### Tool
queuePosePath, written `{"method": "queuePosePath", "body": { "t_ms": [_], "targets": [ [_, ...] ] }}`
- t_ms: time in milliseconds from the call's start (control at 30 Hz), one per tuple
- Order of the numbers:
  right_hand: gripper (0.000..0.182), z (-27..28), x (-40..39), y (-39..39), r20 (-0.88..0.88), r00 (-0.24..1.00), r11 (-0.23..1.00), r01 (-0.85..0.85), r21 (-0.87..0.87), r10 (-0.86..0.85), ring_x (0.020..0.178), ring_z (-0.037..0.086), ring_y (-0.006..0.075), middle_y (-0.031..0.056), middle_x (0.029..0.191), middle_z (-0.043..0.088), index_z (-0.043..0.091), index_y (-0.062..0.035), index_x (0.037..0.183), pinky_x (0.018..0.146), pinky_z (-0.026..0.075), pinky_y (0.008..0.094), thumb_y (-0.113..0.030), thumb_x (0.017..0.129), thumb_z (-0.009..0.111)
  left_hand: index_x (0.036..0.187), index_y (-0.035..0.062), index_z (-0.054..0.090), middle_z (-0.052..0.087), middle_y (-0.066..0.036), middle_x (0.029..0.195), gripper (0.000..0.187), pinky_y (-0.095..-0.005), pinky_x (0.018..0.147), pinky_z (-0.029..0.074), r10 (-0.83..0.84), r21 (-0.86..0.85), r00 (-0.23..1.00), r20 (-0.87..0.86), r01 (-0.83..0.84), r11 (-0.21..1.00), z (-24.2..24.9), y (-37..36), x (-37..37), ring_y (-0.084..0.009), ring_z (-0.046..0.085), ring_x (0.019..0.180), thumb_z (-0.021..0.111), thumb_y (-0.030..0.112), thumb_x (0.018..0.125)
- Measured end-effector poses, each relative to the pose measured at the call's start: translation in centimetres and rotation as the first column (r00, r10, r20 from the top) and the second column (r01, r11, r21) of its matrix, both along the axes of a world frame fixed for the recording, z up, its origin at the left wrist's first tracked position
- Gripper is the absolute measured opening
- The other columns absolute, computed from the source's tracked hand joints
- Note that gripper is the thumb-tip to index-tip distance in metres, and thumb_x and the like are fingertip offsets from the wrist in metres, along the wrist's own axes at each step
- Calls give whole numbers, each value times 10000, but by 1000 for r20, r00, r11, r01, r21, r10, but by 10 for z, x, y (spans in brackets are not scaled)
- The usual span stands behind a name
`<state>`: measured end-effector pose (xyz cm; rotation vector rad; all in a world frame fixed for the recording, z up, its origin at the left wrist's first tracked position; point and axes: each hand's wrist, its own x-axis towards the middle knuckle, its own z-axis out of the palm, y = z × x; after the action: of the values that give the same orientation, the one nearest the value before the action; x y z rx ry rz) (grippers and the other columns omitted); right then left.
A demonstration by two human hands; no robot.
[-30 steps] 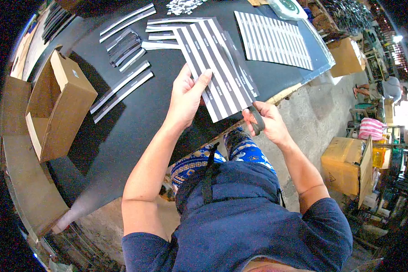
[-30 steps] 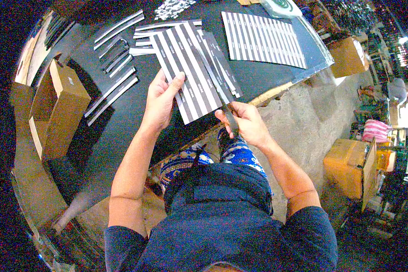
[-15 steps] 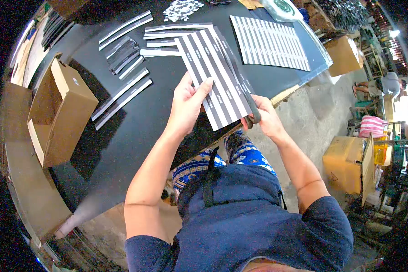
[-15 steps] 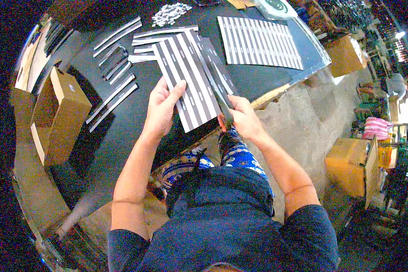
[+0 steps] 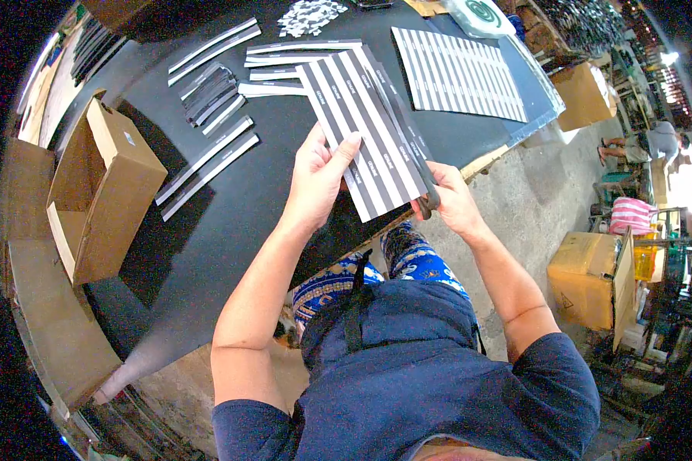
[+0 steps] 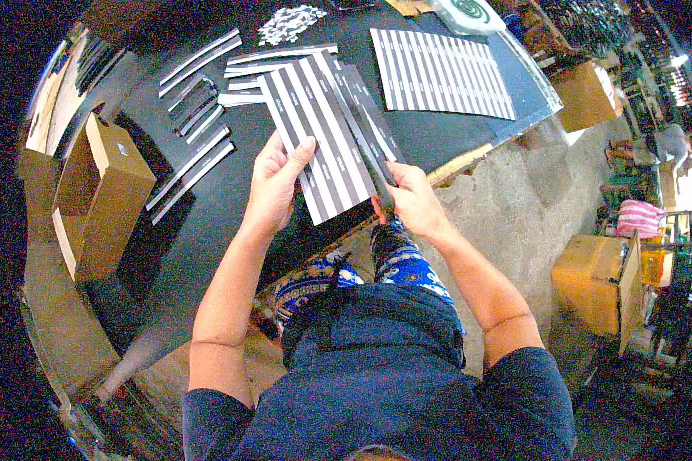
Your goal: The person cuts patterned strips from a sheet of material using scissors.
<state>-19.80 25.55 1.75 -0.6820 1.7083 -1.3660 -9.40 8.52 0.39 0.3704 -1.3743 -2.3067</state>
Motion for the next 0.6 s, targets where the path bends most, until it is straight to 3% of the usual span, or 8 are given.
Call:
{"method": "queuePosePath", "body": {
  "t_ms": [33, 300, 600],
  "targets": [
    [211, 0, 0, 0, 1, 1000, 1000, -1, 1, 1, 480, 509, 97, 11, 573, 521, 540, -32, 721, 447, 412, 240, -203, 844, 518, 1171, 4, 443, 594, -77, 1023, 321, -241, 706, 497, 7, -22, 1000, 12, -6, 1000, -1, 0, 0, -99, 588, 851, 525, 142, 894],
    [174, -3, 0, 0, 36, 999, 1000, 23, -7, -23, 460, 495, 87, 2, 567, 519, 571, -23, 783, 425, 407, 230, -173, 847, 512, 1168, 0, 446, 593, -73, 1025, 324, -240, 713, 490, 19, 8, 1000, -17, -19, 1000, -1, 1, -2, -94, 582, 856, 530, 147, 892],
    [172, -3, -2, 0, 2, 1000, 1000, -11, 16, 11, 467, 502, 97, 5, 572, 519, 555, -24, 742, 435, 399, 231, -162, 837, 516, 1170, 0, 446, 599, -73, 1017, 328, -241, 706, 491, 16, -1, 1000, -14, -16, 1000, -3, 0, -1, -103, 589, 842, 533, 148, 891]
  ]
}}
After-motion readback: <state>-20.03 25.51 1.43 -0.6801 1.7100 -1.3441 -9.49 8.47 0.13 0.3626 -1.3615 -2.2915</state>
